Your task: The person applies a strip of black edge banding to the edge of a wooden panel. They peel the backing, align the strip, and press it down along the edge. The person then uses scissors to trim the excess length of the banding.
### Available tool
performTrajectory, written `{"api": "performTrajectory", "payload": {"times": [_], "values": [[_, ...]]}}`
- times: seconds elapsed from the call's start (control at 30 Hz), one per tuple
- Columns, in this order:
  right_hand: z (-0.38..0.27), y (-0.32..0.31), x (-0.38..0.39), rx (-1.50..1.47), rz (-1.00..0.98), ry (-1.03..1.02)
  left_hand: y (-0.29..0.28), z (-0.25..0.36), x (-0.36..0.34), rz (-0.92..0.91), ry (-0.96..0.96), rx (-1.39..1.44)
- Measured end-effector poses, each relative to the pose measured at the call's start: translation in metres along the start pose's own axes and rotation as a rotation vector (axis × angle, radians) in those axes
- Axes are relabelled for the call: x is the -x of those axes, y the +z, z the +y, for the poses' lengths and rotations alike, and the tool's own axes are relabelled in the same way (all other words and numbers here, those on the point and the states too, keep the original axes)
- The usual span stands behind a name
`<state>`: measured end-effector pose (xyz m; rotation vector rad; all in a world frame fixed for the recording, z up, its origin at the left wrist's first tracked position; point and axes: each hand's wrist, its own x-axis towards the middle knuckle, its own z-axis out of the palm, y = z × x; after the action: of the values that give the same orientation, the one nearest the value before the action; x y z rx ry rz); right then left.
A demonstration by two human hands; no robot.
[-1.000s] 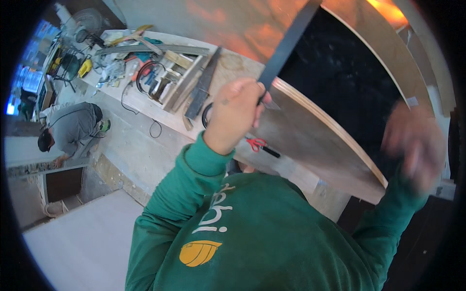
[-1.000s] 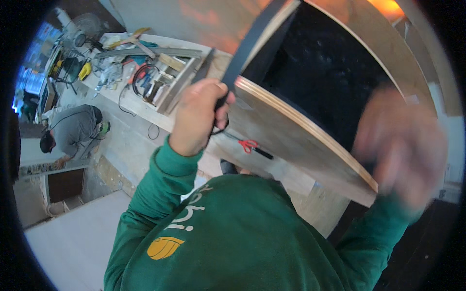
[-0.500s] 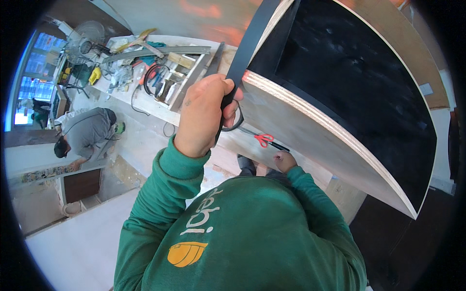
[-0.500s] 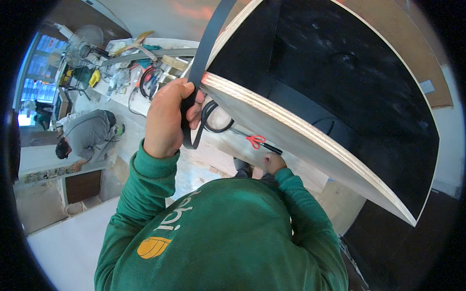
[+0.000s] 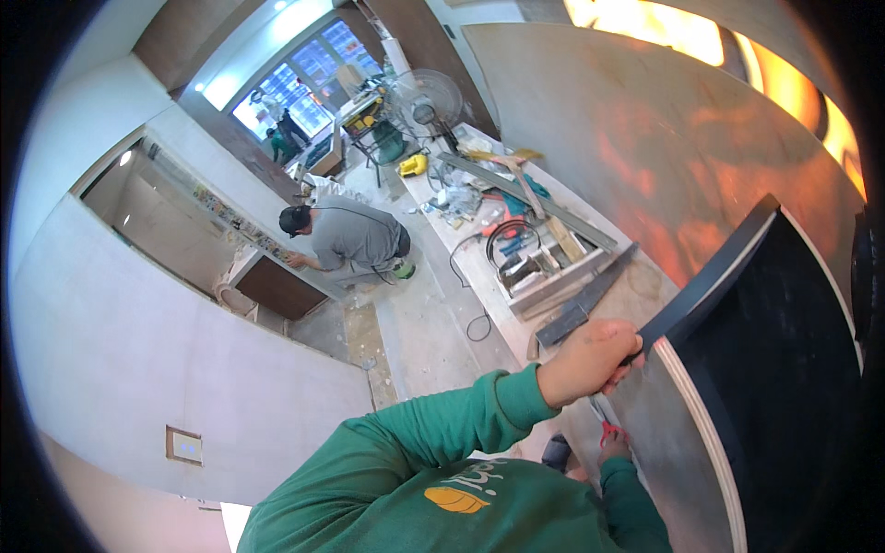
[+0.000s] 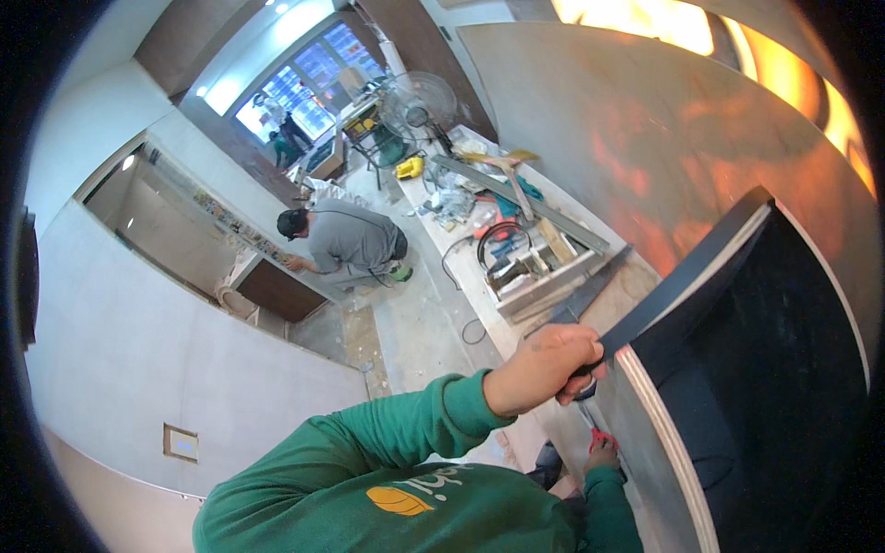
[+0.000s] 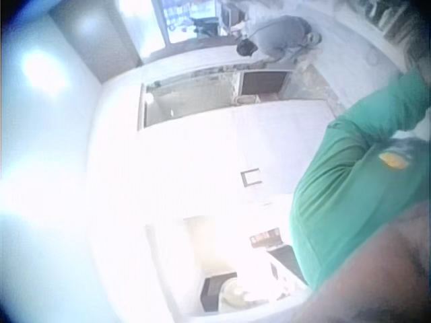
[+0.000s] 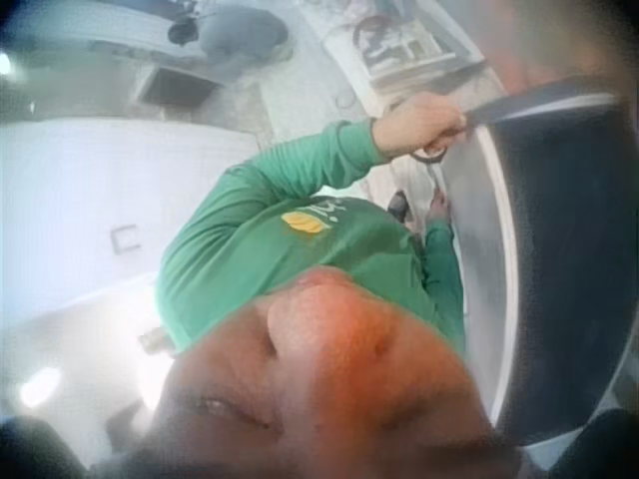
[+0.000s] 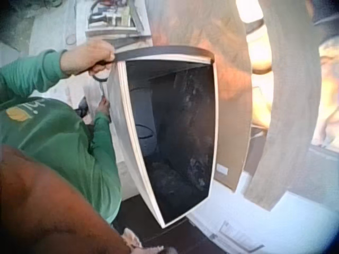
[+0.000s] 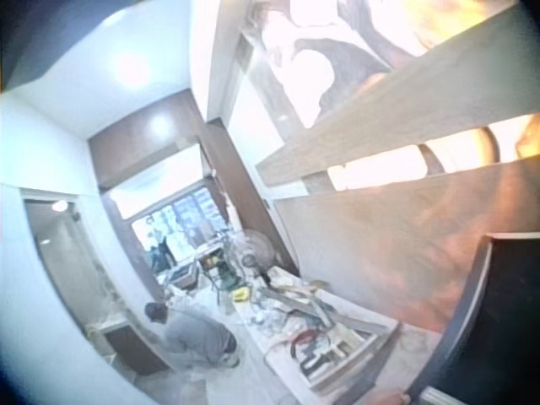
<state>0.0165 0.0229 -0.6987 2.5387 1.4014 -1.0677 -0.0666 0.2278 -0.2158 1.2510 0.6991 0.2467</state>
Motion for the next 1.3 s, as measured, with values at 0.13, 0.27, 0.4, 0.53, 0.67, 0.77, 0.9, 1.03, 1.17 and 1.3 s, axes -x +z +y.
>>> {"api": "performTrajectory", "payload": {"times": [0.13, 0.27, 0.4, 0.53, 0.67, 0.77, 0.9, 1.03, 1.17, 1.3], "values": [[-0.003, -0.007, -0.008, 0.007, -0.112, 0.109, 0.001, 0.004, 0.0, -0.018, -0.029, 0.03], [-0.002, -0.017, 0.001, 0.04, -0.081, 0.112, 0.0, 0.006, 0.0, 0.011, -0.041, 0.04], [0.016, 0.006, -0.009, 0.0, 0.034, 0.108, 0.002, 0.008, 0.0, 0.004, -0.05, 0.028], [0.013, 0.009, -0.017, 0.07, -0.027, 0.178, 0.001, 0.007, 0.0, -0.003, -0.034, 0.011], [0.007, 0.006, -0.018, 0.002, -0.006, 0.193, -0.004, 0.003, -0.001, -0.034, -0.016, 0.01], [0.007, 0.004, -0.013, -0.042, -0.023, 0.171, -0.005, 0.003, -0.001, -0.046, -0.013, 0.017], [0.01, -0.019, 0.017, -0.075, -0.157, 0.086, -0.006, 0.006, 0.001, -0.059, -0.022, 0.044], [0.035, -0.019, 0.041, -0.772, -0.372, 0.066, -0.011, 0.005, -0.003, -0.112, 0.034, 0.044], [0.016, -0.105, 0.11, -1.136, -0.416, -0.073, -0.014, 0.005, -0.018, -0.149, 0.105, 0.024], [0.002, -0.181, 0.16, -1.41, -0.337, -0.29, -0.029, 0.002, -0.01, -0.131, 0.126, 0.05]]}}
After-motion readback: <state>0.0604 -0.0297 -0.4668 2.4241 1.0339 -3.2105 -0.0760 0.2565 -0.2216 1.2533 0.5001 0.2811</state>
